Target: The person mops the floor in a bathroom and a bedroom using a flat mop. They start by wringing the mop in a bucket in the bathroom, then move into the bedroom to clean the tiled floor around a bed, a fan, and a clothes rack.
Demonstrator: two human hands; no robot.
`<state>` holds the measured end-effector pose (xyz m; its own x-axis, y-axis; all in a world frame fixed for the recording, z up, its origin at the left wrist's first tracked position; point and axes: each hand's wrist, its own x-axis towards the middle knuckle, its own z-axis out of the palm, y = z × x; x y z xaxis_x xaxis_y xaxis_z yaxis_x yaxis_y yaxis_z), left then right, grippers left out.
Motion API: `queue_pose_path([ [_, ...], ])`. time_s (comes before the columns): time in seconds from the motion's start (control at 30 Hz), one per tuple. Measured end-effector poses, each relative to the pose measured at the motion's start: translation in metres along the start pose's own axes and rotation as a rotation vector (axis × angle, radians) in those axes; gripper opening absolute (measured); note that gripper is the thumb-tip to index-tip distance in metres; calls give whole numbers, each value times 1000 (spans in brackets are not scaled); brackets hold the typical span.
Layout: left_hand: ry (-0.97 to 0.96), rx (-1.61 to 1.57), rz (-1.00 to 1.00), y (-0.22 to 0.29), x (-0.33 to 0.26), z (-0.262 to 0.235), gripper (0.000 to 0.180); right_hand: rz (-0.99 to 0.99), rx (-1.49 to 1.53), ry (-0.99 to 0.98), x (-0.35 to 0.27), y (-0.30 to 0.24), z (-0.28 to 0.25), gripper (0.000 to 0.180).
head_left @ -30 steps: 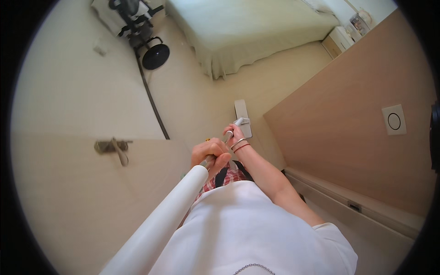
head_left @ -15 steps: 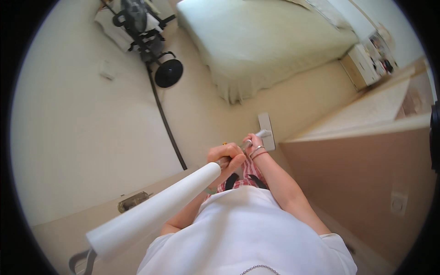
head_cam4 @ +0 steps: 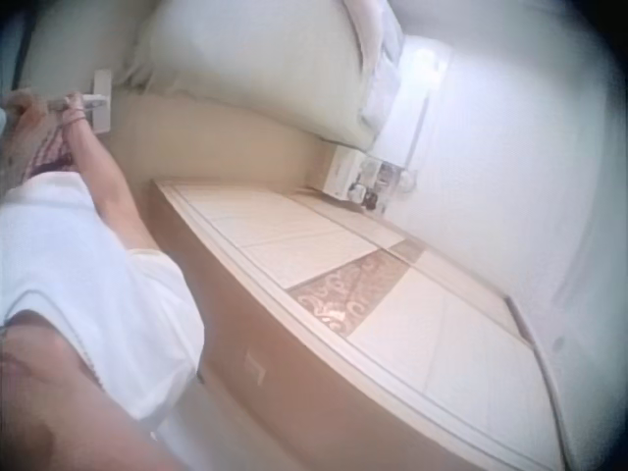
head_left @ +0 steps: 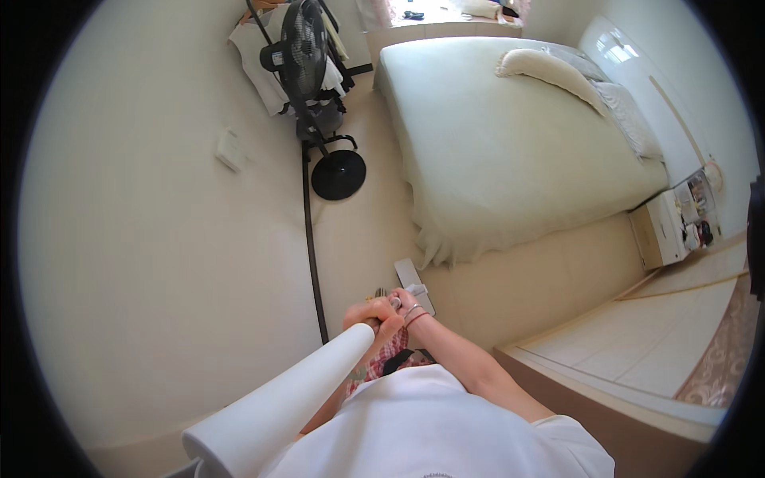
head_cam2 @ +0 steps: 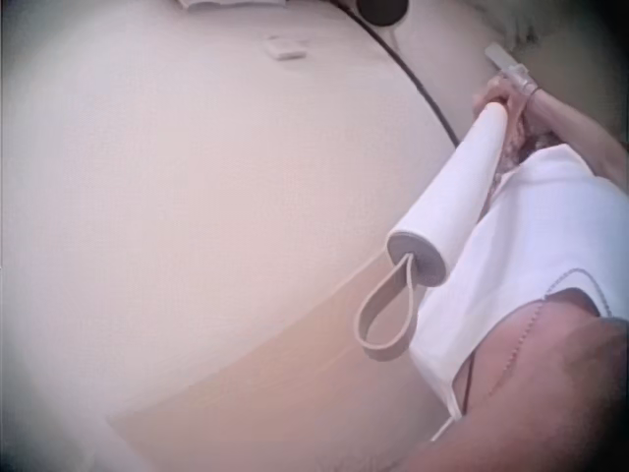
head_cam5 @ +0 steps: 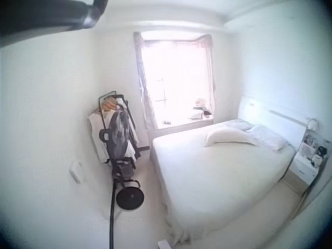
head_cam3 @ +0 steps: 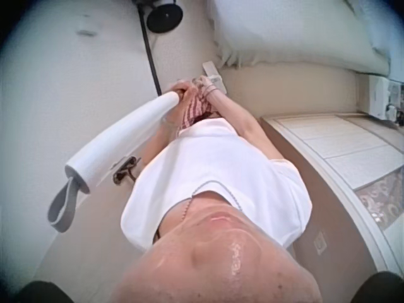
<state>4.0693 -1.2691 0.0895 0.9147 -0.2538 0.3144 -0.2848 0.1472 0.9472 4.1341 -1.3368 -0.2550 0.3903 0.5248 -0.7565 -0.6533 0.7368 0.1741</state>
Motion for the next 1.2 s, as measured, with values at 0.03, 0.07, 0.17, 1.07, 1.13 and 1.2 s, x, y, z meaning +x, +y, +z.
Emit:
queue_pose_path([
  [0.03, 24, 15, 16, 3, 17, -15, 22, 11, -10, -10, 16, 2, 29, 21],
  [0.07, 60, 84, 20, 5, 35, -26, 21, 1, -14, -11, 31, -4, 52, 21],
  [0.17, 58, 113, 31, -7, 93, -67, 23, -61, 34, -18, 75, -33, 124, 18],
  [1.07, 139, 85, 9, -108, 532, -261, 29, -131, 109, -142, 212, -279, 523, 18],
  [1.13, 174, -75, -43, -120, 563, -266, 24, -77, 143, -260, 232, -308, 535, 19],
  [1.2, 205, -103, -43, -122, 591, -274, 24, -64, 182, -317, 248, -319, 554, 19],
])
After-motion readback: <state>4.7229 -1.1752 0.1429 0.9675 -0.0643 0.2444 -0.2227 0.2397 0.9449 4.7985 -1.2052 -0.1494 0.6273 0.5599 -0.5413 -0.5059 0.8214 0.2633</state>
